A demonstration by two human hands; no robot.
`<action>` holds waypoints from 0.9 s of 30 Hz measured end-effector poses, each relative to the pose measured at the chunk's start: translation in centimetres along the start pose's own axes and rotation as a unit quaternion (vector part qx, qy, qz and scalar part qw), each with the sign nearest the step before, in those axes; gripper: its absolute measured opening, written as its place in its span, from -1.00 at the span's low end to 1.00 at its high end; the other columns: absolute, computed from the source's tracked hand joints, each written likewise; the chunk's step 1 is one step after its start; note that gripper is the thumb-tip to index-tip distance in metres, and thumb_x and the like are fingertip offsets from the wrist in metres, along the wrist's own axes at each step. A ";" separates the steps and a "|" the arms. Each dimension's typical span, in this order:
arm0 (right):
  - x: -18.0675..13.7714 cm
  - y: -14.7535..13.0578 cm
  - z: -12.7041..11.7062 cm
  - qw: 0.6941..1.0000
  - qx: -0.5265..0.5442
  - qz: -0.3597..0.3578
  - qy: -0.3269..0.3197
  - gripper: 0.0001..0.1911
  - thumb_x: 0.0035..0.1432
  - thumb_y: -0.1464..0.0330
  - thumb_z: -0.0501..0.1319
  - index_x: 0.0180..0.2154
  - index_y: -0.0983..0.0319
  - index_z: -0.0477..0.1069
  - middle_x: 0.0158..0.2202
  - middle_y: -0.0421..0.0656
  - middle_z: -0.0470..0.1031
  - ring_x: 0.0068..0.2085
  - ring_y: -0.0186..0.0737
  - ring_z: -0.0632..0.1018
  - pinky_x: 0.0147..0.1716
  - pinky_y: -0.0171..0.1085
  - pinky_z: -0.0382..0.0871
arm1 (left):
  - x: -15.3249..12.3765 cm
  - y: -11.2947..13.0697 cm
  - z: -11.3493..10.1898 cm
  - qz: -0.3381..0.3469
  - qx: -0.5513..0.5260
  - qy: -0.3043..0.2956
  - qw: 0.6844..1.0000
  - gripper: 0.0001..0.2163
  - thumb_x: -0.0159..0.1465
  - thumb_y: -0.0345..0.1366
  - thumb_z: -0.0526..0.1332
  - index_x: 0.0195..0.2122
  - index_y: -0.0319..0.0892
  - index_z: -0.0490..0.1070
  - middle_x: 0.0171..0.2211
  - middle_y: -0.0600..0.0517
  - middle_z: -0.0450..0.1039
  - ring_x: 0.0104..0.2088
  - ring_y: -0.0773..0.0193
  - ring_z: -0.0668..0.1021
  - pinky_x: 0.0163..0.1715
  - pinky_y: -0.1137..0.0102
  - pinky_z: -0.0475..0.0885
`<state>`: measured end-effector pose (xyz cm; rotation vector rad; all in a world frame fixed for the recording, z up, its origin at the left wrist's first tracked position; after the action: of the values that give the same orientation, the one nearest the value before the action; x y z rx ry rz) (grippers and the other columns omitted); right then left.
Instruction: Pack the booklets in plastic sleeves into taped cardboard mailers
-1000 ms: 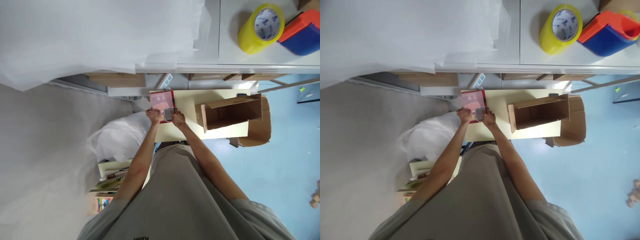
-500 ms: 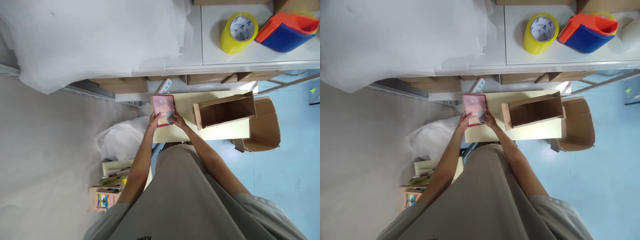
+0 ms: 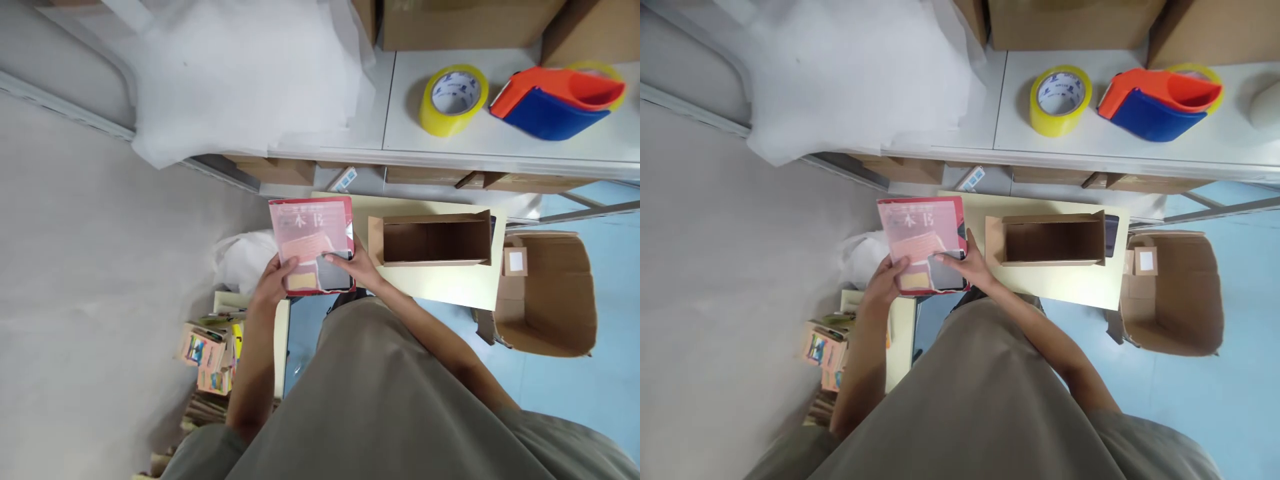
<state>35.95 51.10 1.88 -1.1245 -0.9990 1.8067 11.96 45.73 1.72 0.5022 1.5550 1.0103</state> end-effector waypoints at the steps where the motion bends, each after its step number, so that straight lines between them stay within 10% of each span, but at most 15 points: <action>1: -1.1 -2.0 -0.3 1.000 0.025 -0.010 -0.010 0.02 0.06 -0.19 0.59 0.39 0.08 0.38 0.26 -0.03 0.68 0.23 0.14 0.72 0.31 0.11 0.62 | -1.2 0.9 0.7 0.006 0.005 0.003 1.000 -0.28 -0.10 0.10 0.76 0.01 -0.14 0.67 -0.11 -0.09 0.80 -0.11 -0.09 0.81 -0.10 0.17 0.78; 11: -6.1 -8.3 -16.7 0.994 -0.010 -0.007 0.107 -0.31 0.01 -0.26 0.58 -0.15 0.18 0.65 -0.10 -0.04 0.77 0.01 0.17 0.76 0.05 0.09 0.71 | -5.9 2.8 18.8 0.081 0.027 -0.103 0.991 -0.31 0.09 0.17 0.69 0.10 -0.16 0.65 -0.09 -0.12 0.77 0.06 -0.30 0.77 0.00 -0.01 0.77; 16: -8.4 -10.8 -22.8 0.982 -0.094 -0.059 0.150 -0.32 0.10 -0.20 0.59 -0.01 0.17 0.62 -0.02 -0.02 0.77 0.06 0.14 0.76 0.11 0.12 0.70 | -6.7 1.4 26.5 0.136 0.053 -0.138 0.980 -0.39 0.32 0.17 0.56 0.20 -0.16 0.60 -0.01 -0.12 0.73 0.13 -0.27 0.73 0.09 -0.04 0.72; 21: -10.3 -15.1 -25.8 0.942 -0.242 -0.148 0.181 -0.34 0.33 -0.21 0.43 0.12 0.18 0.56 0.04 0.03 0.74 0.09 0.13 0.73 0.16 0.15 0.67 | -6.3 0.1 29.8 0.227 0.184 -0.187 0.938 -0.45 0.52 0.08 0.38 0.40 -0.13 0.48 0.23 -0.18 0.66 0.28 -0.21 0.66 0.26 -0.02 0.64; 27: -11.0 -19.2 -28.1 0.844 -0.474 -0.198 0.152 -0.31 0.45 -0.26 0.26 0.25 0.12 0.44 0.07 0.04 0.68 0.11 0.24 0.70 0.07 0.17 0.64 | -3.8 -3.0 27.9 0.362 0.461 -0.170 0.792 -0.59 0.40 -0.33 0.49 0.27 -0.11 0.62 0.20 -0.18 0.68 0.27 -0.21 0.63 0.46 -0.18 0.42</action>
<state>69.39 54.94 14.19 -1.5406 -1.8347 0.7098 39.93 50.30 2.28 1.9723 1.4488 0.5457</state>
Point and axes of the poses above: each hand's wrist, its own x-axis towards the middle knuckle, its own z-axis out of the palm, y = z × x, the point moved 8 cm from there along x, towards the middle knuckle
